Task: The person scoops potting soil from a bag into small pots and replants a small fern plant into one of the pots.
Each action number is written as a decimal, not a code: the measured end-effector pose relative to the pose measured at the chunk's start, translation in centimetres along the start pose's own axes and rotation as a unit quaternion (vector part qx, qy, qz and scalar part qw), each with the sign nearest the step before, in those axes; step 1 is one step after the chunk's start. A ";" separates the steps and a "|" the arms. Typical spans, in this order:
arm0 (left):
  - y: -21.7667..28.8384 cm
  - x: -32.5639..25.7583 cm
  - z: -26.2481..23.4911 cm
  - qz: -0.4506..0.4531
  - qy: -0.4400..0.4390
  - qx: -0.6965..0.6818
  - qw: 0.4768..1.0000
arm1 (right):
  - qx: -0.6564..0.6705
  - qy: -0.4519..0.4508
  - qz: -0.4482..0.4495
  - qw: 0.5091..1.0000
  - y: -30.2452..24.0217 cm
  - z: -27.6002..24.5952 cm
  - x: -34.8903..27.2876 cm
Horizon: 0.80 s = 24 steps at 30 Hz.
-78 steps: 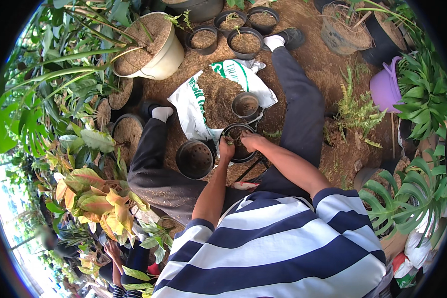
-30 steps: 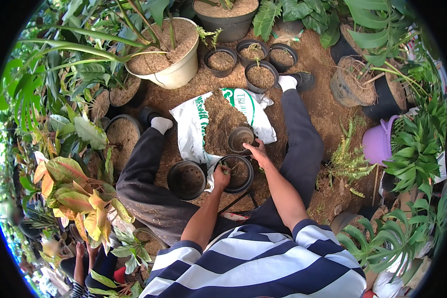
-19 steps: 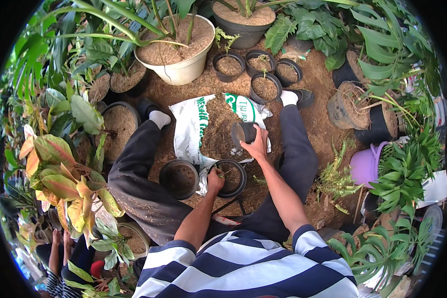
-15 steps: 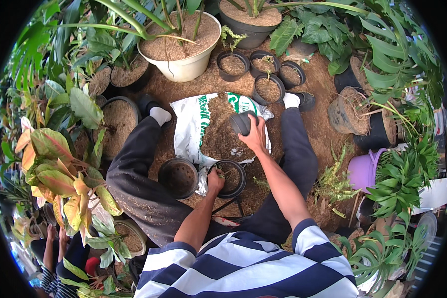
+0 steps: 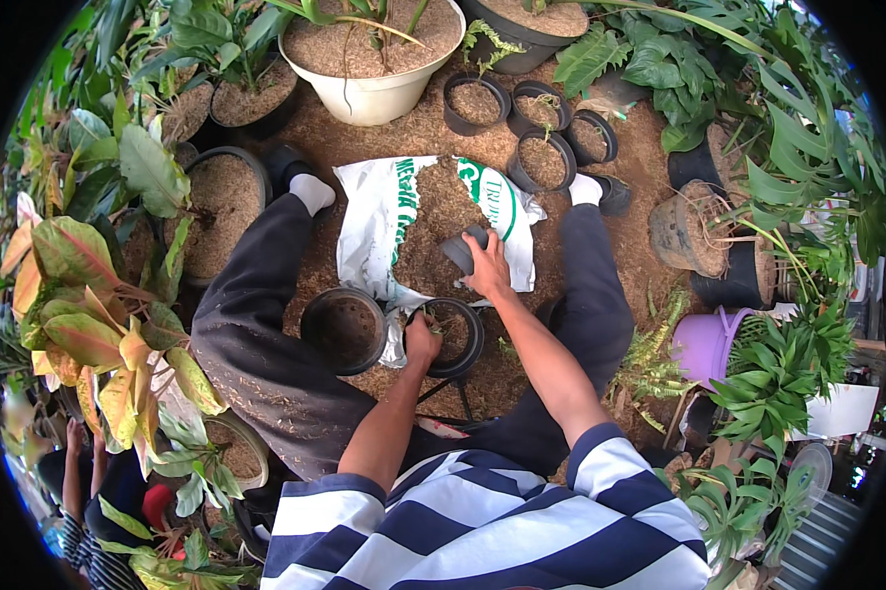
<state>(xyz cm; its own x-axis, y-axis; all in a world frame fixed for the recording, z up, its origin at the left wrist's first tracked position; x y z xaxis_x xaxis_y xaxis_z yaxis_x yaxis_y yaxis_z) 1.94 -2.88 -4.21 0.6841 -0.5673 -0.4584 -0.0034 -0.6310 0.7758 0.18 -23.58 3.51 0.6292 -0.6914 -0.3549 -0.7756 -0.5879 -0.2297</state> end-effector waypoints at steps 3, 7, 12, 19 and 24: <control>0.4 0.0 -0.1 -0.002 0.005 -0.003 1.000 | 0.082 -0.011 0.096 0.992 1.6 0.9 -1.1; 0.2 0.0 0.0 0.010 0.010 -0.014 1.000 | 0.229 -0.042 0.196 0.953 4.2 3.0 -1.4; -0.1 0.2 0.2 0.019 0.009 0.006 1.000 | 0.365 -0.037 0.222 0.903 5.8 3.7 -1.9; -0.2 0.3 0.1 0.073 -0.007 0.057 0.996 | 0.484 0.061 0.096 0.867 6.7 1.0 -5.6; -0.3 0.2 0.1 0.121 -0.014 0.081 0.989 | 0.418 0.077 0.055 0.904 6.7 -0.9 -12.3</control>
<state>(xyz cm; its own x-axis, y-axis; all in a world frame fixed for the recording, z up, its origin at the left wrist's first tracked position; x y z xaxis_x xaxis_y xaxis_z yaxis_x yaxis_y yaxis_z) 2.00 -2.82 -4.54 0.6288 -0.7251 -0.2807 -0.2826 -0.5494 0.7863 -12.71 -19.42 7.10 0.4953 -0.8147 -0.3014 -0.5601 -0.0343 -0.8277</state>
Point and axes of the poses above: each hand's wrist, its own x-axis towards the middle knuckle, its own z-axis out of the palm, y = z × x, the point moved 3 cm from there along x, towards the middle knuckle, and after that the axes turned 4 degrees about z, right-handed, at the moved point
